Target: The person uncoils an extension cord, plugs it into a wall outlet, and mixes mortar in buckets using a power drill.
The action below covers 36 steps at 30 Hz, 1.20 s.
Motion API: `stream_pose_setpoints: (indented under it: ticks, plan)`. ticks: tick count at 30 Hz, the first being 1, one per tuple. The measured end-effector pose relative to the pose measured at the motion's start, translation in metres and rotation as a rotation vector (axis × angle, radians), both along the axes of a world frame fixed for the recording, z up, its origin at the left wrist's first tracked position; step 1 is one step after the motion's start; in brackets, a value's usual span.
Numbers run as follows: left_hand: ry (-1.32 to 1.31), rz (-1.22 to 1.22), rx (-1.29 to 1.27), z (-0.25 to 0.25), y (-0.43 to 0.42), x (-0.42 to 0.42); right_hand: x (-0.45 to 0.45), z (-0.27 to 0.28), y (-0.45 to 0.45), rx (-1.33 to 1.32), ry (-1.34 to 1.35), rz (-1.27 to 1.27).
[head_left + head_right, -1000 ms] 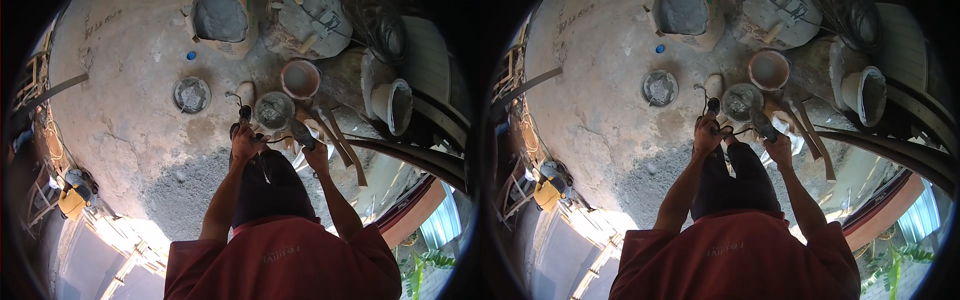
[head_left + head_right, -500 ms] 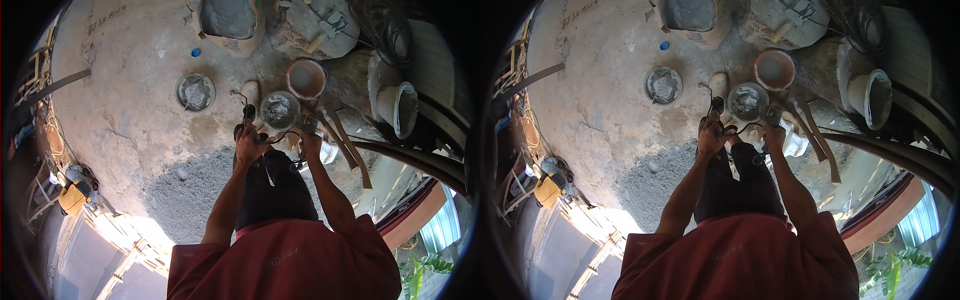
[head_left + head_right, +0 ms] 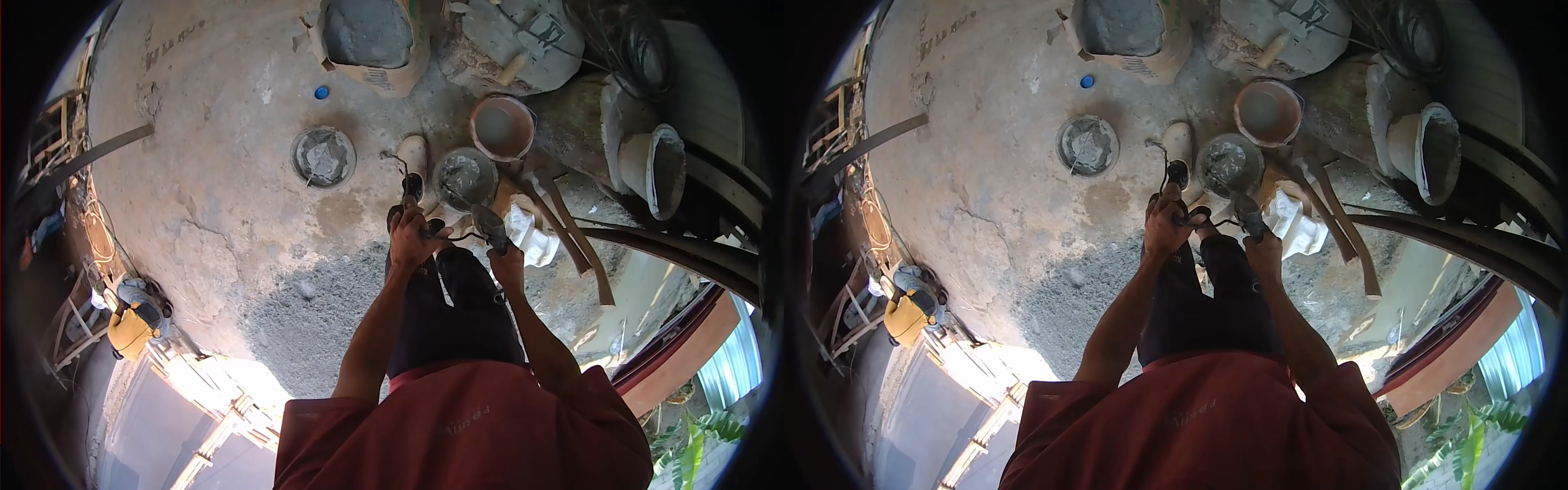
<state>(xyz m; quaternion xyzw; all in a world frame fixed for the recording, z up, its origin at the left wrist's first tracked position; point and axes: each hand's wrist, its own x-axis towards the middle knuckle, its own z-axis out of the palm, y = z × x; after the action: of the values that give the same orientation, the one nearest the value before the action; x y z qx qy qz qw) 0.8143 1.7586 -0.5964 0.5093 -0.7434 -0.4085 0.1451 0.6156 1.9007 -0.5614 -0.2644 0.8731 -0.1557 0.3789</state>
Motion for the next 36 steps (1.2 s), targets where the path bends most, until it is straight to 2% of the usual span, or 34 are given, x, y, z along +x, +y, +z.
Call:
stream_pose_setpoints:
  ticks: [2, 4, 5, 7, 8, 10, 11, 13, 14, 15, 17, 22, 25, 29, 33, 35, 36]
  plan:
    - [0.0, -0.024, 0.003, -0.002, 0.002, 0.002, -0.002, 0.006, 0.001, -0.027, -0.004, -0.062]
    - [0.027, -0.034, 0.007, -0.001, 0.002, 0.001, -0.007, 0.012, 0.003, -0.03, 0.082, 0.103]
    - [0.051, -0.036, 0.008, -0.001, 0.0, 0.002, -0.005, 0.006, 0.005, -0.032, 0.081, 0.101]
    - [0.053, -0.039, -0.003, -0.002, 0.0, 0.002, -0.001, -0.007, 0.009, -0.022, -0.129, -0.182]
    - [0.055, -0.041, -0.015, -0.002, 0.001, 0.002, -0.001, -0.013, 0.01, -0.02, -0.131, -0.185]
    - [0.053, -0.046, -0.015, -0.003, 0.0, 0.001, 0.002, -0.017, 0.0, 0.004, -0.277, -0.621]
    - [0.053, -0.049, -0.01, -0.003, 0.001, 0.001, 0.0, -0.013, 0.0, 0.004, -0.277, -0.627]
    - [0.042, -0.058, 0.013, -0.004, -0.001, 0.001, -0.01, 0.002, -0.004, 0.002, -0.234, -0.533]
    - [0.028, -0.061, 0.041, -0.004, 0.0, 0.002, -0.014, 0.016, -0.003, 0.014, -0.203, -0.392]
    - [0.027, -0.061, 0.044, -0.004, -0.002, 0.001, -0.015, 0.018, 0.005, 0.017, -0.203, -0.391]
    - [0.014, -0.06, 0.026, -0.002, -0.001, -0.001, -0.015, 0.023, 0.023, -0.123, 0.079, 0.051]
    - [0.014, -0.092, -0.001, 0.003, -0.008, -0.003, -0.005, 0.077, 0.013, 0.058, -0.042, -0.001]
    - [0.011, -0.093, 0.024, 0.0, -0.004, -0.006, -0.006, 0.049, 0.025, 0.011, 0.034, 0.082]
    - [-0.044, -0.098, 0.104, 0.006, -0.008, -0.007, 0.0, 0.004, 0.012, 0.01, -0.014, 0.119]
    - [-0.001, -0.078, 0.059, 0.003, -0.003, -0.008, 0.004, -0.019, 0.019, 0.031, 0.056, 0.264]
    - [-0.008, -0.086, 0.011, 0.002, -0.008, -0.01, 0.004, -0.025, 0.012, -0.013, 0.115, -0.033]
    - [-0.005, -0.087, 0.002, 0.0, -0.01, -0.011, 0.001, -0.026, 0.003, -0.004, 0.039, -0.21]
